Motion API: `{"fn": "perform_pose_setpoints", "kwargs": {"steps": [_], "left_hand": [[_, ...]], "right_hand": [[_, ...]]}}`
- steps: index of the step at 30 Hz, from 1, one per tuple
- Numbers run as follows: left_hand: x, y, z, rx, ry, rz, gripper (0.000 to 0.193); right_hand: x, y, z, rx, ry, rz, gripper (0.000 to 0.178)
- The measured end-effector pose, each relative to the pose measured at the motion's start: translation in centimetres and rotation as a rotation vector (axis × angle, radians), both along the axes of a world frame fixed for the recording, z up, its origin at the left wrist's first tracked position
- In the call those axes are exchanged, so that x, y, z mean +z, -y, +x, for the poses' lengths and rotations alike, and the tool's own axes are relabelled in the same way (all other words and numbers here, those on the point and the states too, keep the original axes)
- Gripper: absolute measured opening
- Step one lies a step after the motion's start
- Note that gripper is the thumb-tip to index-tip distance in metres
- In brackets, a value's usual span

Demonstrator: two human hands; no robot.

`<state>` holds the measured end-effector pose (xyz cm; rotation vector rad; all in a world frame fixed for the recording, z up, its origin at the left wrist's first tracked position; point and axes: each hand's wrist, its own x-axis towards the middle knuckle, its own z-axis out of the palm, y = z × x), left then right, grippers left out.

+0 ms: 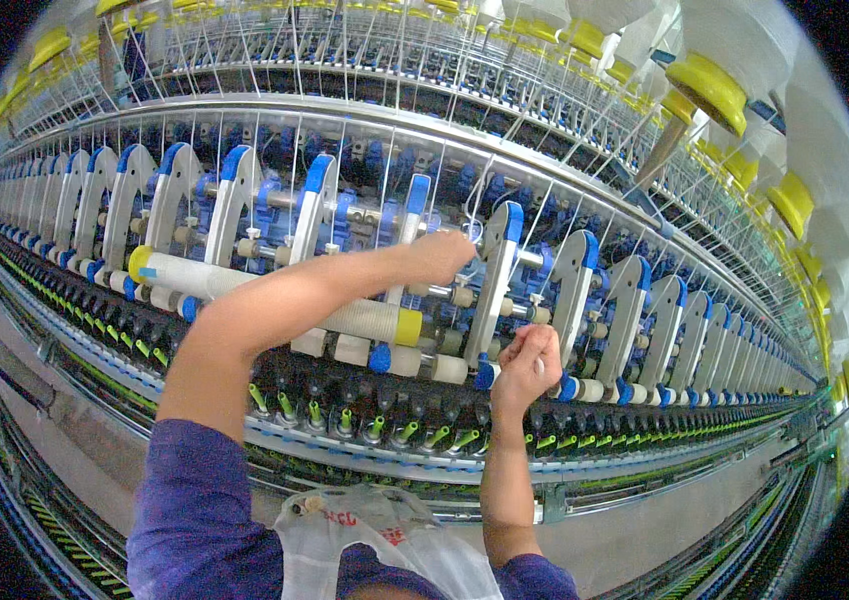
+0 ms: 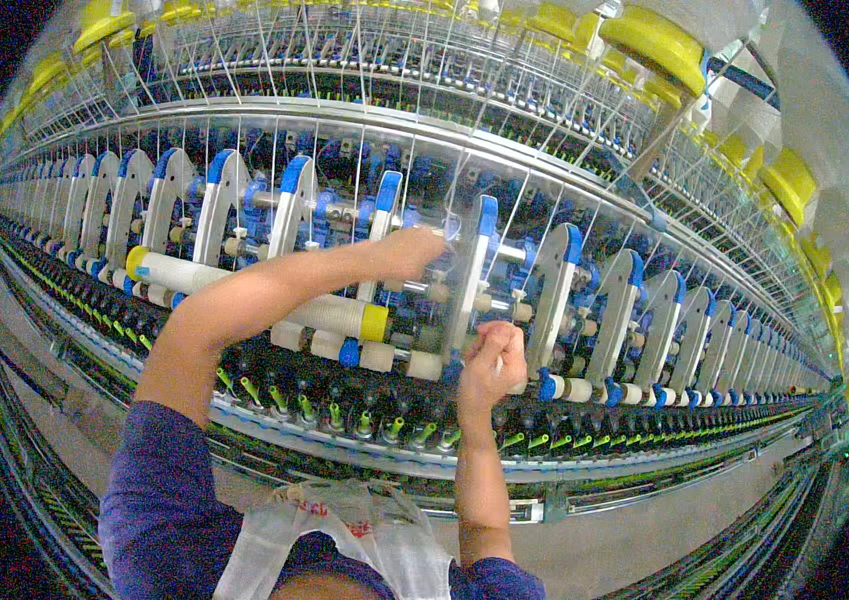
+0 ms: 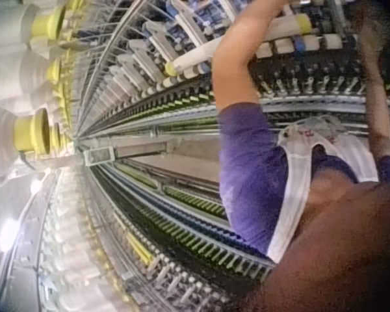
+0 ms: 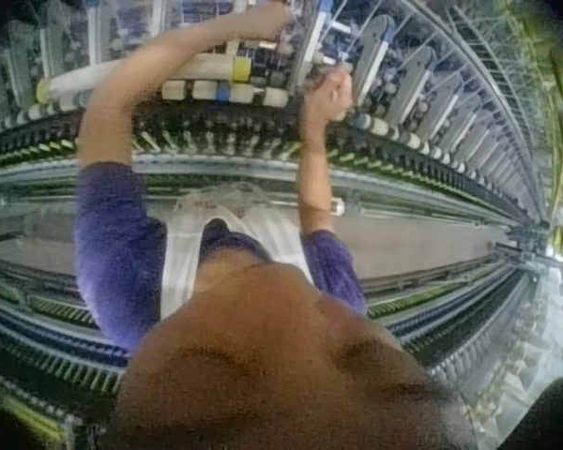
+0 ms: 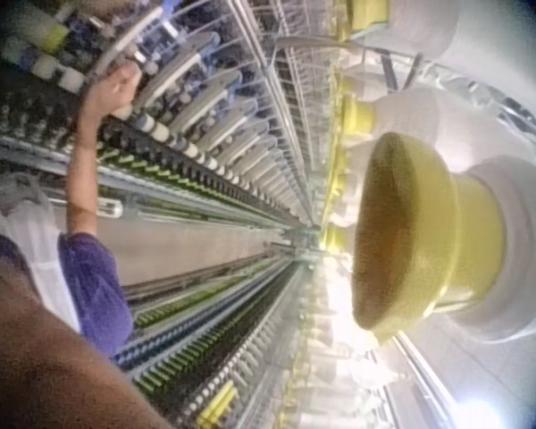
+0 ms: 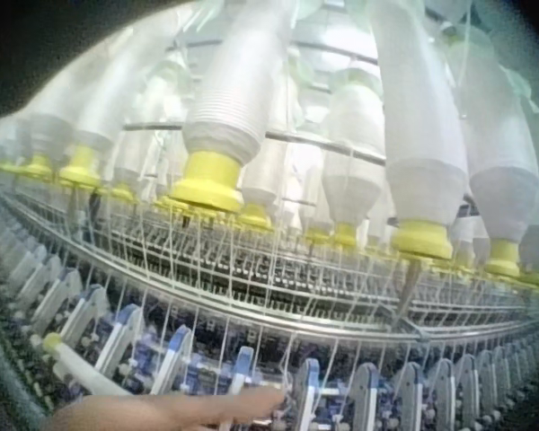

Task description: The person threads white yarn through guides and tensioners on a row of spinning machines, then uses a green plastic tool to wind yarn onto bobbins. The person moves along the machine row, repeating the threading and winding steps at multiple stations.

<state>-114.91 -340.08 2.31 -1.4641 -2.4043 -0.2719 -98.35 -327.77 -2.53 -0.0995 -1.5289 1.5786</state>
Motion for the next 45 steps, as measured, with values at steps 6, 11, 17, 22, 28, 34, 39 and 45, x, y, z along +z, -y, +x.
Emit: {"fn": "perform_pose_setpoints", "kwargs": {"steps": [6, 11, 17, 22, 28, 34, 39, 45], "left_hand": [[2.3, 6.9, 13.4, -0.161, 0.045, -0.061, 0.015], [4.3, 13.6, 21.1, -0.783, 0.706, 0.092, 0.011], [10.0, 21.0, 21.1, -0.563, -0.093, 2.188, 0.022], [-1.1, 12.7, 18.2, 0.014, 0.857, 0.751, 0.083], [-3.3, 10.1, 20.1, -0.800, 1.486, 1.714, 0.098], [-2.8, 10.3, 20.4, 0.354, -0.103, 0.850, 0.041], [-7.4, 12.9, 20.1, 0.407, 0.187, 0.952, 0.020], [-7.8, 16.8, 22.1, 0.292, 0.429, 1.027, 0.018]], "right_hand": [[3.3, 1.3, 3.8, 0.182, -0.229, -0.067, 0.030], [5.8, 4.8, 7.3, 1.079, 0.085, 1.120, 0.065], [5.5, 7.7, 8.0, 0.867, -0.058, 1.209, 0.015], [6.3, 7.4, 4.9, 0.737, 0.082, 0.369, 0.025], [5.1, 8.5, 2.7, 1.361, -0.234, -0.747, 0.036], [1.1, 13.7, 5.6, 1.238, -0.097, -0.903, 0.078], [0.1, 17.2, 7.1, 1.210, 0.118, -0.885, 0.089], [-2.0, 20.3, 7.7, 1.150, 0.171, -0.708, 0.089]]}}
